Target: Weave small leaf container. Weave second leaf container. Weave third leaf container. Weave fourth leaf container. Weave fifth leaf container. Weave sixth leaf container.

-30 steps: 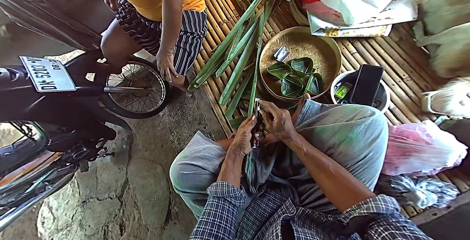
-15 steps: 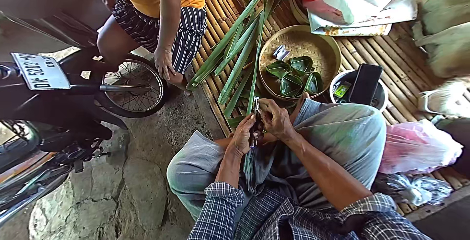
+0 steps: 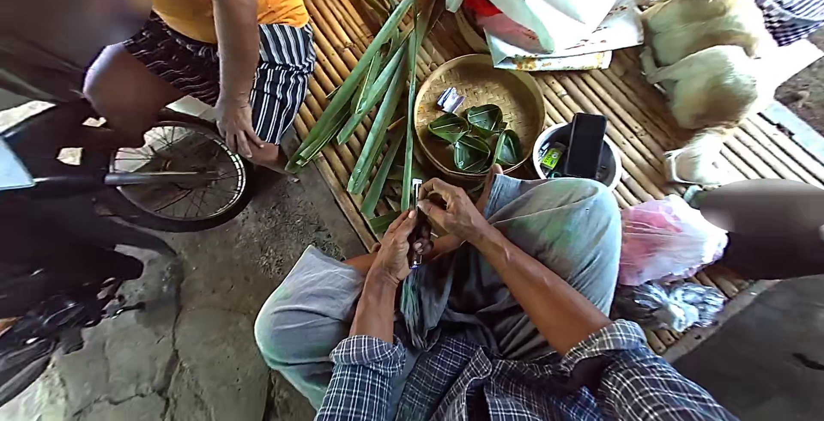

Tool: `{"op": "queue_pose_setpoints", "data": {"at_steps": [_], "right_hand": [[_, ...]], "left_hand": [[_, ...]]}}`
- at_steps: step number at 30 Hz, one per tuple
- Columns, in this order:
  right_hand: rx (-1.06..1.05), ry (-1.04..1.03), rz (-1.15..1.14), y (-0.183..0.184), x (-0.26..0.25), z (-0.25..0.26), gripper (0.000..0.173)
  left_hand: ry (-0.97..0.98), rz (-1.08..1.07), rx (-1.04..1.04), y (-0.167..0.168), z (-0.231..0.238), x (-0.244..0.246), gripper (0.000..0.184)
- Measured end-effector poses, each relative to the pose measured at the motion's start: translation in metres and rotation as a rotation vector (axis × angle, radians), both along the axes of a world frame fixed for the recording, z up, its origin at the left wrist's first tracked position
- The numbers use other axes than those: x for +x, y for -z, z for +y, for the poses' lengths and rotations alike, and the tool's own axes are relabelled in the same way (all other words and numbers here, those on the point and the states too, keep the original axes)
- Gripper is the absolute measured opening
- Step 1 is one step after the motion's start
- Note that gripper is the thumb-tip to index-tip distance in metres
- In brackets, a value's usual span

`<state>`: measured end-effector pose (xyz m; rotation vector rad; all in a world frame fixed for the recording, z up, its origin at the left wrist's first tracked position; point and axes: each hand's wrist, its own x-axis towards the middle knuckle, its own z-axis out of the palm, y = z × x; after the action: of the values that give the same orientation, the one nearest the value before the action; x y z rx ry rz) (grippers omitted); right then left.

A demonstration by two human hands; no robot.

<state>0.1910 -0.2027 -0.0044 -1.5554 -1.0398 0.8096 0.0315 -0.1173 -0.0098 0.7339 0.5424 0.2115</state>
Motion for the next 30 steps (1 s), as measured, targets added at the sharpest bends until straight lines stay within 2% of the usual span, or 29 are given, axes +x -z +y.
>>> {"op": "queue_pose_setpoints", "data": {"at_steps": [9,19,23,27,30], "right_hand": [[0.035,-0.027,-0.005,0.001,0.002,0.001,0.012],[0.055,0.015,-0.044,-0.003,-0.002,-0.002,0.011],[0.062,0.013,-0.04,-0.001,-0.001,-0.002,0.011],[0.043,0.012,-0.114,0.006,0.003,-0.001,0.022],[0.057,0.04,-0.08,-0.001,-0.001,0.005,0.018]], "left_hand": [[0.023,-0.046,0.027,0.003,0.0,-0.005,0.031],[-0.034,-0.019,0.017,0.004,0.001,-0.003,0.033],[0.004,0.028,0.072,0.007,-0.001,-0.005,0.035],[-0.016,0.11,0.13,-0.01,-0.005,-0.005,0.034],[-0.037,0.103,0.141,-0.017,-0.004,-0.004,0.033]]}}
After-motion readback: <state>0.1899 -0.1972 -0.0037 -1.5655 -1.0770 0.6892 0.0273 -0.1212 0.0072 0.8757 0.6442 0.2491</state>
